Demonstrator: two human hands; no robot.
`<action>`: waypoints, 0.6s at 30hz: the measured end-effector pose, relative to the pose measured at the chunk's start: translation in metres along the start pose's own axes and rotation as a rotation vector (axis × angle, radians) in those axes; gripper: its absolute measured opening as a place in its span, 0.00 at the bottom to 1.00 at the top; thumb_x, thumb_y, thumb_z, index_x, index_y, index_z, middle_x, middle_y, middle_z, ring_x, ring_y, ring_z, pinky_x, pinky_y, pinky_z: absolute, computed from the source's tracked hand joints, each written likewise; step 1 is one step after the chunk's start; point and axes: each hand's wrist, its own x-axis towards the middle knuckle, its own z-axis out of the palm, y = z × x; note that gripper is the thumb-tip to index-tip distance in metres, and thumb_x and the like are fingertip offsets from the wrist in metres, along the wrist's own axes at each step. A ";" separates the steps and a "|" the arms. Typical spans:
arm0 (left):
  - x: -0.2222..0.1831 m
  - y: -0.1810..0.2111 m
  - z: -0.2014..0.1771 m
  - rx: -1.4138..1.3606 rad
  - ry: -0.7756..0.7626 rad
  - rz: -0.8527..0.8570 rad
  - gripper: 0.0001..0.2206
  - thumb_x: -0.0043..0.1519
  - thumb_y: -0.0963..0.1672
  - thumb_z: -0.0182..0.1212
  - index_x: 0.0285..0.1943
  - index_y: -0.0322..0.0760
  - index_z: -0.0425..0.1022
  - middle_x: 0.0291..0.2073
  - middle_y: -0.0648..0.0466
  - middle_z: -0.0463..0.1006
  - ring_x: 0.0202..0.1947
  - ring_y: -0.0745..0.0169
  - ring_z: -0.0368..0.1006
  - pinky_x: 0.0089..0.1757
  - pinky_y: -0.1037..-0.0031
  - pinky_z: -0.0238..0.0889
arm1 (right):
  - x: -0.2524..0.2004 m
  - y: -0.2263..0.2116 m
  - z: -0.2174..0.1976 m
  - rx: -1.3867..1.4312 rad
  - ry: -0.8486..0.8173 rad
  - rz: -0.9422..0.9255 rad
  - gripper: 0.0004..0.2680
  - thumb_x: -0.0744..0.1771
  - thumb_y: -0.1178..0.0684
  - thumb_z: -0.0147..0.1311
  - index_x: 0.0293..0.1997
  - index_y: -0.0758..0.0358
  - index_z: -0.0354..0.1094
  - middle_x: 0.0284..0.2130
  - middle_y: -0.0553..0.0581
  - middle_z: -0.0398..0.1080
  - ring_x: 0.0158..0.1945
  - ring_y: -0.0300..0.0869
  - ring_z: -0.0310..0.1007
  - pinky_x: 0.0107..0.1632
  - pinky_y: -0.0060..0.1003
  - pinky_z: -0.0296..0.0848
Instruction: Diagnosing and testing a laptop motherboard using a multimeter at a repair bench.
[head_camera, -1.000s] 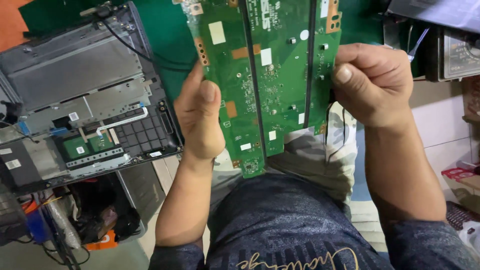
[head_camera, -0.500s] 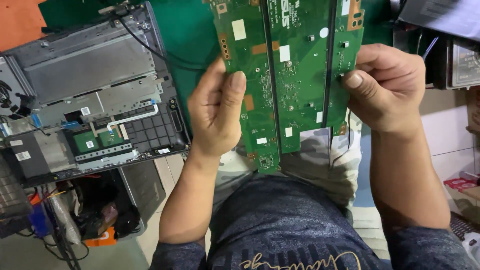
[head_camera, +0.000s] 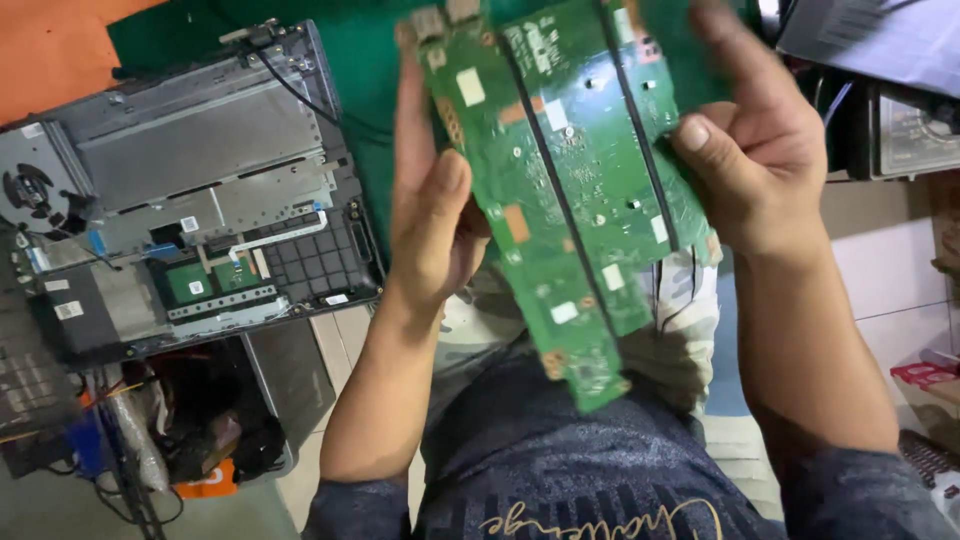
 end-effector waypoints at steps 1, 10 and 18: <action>-0.005 -0.010 -0.012 0.001 -0.003 -0.001 0.49 0.60 0.52 0.64 0.85 0.46 0.33 0.85 0.43 0.48 0.79 0.48 0.59 0.69 0.61 0.67 | 0.001 -0.002 0.000 0.000 0.003 -0.002 0.23 0.73 0.60 0.45 0.79 0.69 0.41 0.21 0.46 0.38 0.22 0.32 0.36 0.31 0.30 0.36; -0.014 -0.010 -0.014 0.000 -0.474 -0.083 0.52 0.60 0.51 0.78 0.86 0.48 0.39 0.82 0.43 0.54 0.83 0.42 0.55 0.80 0.44 0.55 | 0.010 -0.010 -0.022 0.023 -0.025 0.267 0.15 0.70 0.54 0.52 0.64 0.66 0.66 0.60 0.60 0.72 0.60 0.40 0.74 0.62 0.31 0.76; -0.023 -0.023 -0.026 0.382 -0.657 -0.038 0.55 0.59 0.39 0.79 0.87 0.51 0.33 0.79 0.46 0.60 0.82 0.48 0.58 0.81 0.52 0.54 | -0.008 0.021 -0.053 0.315 0.127 0.374 0.09 0.67 0.56 0.58 0.52 0.63 0.75 0.42 0.58 0.79 0.41 0.39 0.82 0.44 0.31 0.86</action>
